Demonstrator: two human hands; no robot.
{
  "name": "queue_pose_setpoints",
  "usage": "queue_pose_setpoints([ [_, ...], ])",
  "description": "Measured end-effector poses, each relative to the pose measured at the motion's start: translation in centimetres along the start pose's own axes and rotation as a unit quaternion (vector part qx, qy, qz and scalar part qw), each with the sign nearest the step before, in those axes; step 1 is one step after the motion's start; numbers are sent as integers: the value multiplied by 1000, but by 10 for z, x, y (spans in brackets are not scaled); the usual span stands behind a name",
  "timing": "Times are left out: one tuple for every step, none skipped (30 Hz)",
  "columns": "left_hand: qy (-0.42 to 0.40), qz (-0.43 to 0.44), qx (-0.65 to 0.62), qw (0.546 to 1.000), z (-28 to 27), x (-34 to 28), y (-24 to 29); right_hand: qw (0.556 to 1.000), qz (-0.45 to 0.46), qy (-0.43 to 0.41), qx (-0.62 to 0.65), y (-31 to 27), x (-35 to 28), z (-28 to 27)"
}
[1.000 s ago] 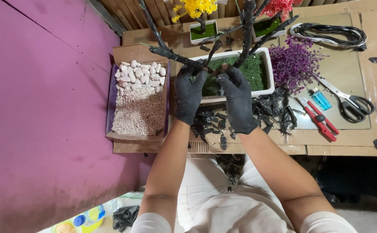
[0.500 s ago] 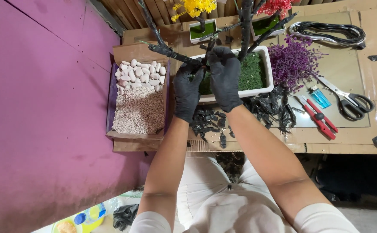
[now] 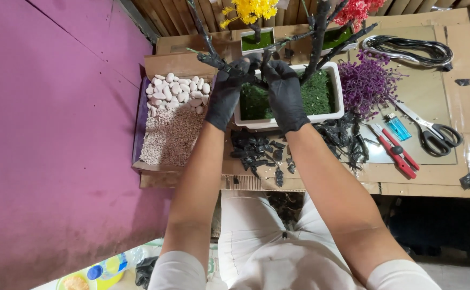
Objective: The person wraps black tape around the branches of a small artificial bonsai tree placed in a white rectangular pot. They repeatedly tear off pieces of tape and carefully wind them around the black branches to secure them, working from the base upwards.
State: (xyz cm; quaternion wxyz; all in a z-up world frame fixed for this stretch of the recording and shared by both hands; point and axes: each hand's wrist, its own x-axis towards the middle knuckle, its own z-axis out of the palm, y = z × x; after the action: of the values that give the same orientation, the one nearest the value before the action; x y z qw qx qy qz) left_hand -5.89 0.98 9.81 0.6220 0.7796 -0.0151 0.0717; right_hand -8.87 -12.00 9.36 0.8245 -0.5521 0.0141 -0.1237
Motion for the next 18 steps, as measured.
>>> queue_pose_setpoints([
  [0, 0, -3, 1000, -2, 9, 0, 1000, -1, -1, -3, 0, 1, 1],
  [-66, 20, -22, 997, -3, 17, 0, 1000, 14, 2, 6, 0, 2, 1],
  [-132, 41, -40, 990, -6, 26, 1, 999, 28, 4, 16, 0, 3, 2],
  [-132, 42, -42, 990, -6, 33, 1, 1000, 27, 3, 15, 1, 3, 1],
  [-197, 63, -59, 977, -7, 39, 1, 1000, 8, -21, -16, 2, 3, 0],
  [-262, 84, -75, 959, -8, 46, 2, 998, -11, -46, -48, 3, 4, -2],
  [-261, 85, -75, 959, -6, 49, 1, 998, -11, -46, -48, 2, 2, 0],
  [-243, 90, -38, 965, -5, 52, -1, 998, -14, -43, -50, 1, 0, 1],
  [-224, 94, 0, 970, -4, 54, -2, 998, -17, -40, -52, 0, -1, 2],
  [-223, 94, 1, 970, -6, 50, 3, 998, -17, -41, -52, -2, -6, 3],
  [-218, 65, -26, 973, -6, 45, 7, 995, -64, -54, -53, -4, -11, 4],
  [-212, 35, -53, 975, -7, 40, 11, 990, -110, -67, -54, -6, -16, 4],
  [-213, 36, -53, 975, 0, 32, 5, 990, -111, -66, -54, 2, -27, -1],
  [-132, -60, -220, 965, 8, 25, 0, 979, -174, -45, -96, 10, -37, -5],
  [-46, -156, -377, 912, 16, 17, -6, 961, -236, -25, -139, 17, -47, -10],
  [-47, -156, -378, 912, 6, 39, -34, 961, -237, -25, -140, 11, -62, -7],
  [-183, -108, -351, 912, -5, 59, -62, 960, -252, -10, -119, 5, -78, -4],
  [-316, -59, -316, 893, -15, 80, -90, 958, -268, 5, -98, 0, -94, 0],
])
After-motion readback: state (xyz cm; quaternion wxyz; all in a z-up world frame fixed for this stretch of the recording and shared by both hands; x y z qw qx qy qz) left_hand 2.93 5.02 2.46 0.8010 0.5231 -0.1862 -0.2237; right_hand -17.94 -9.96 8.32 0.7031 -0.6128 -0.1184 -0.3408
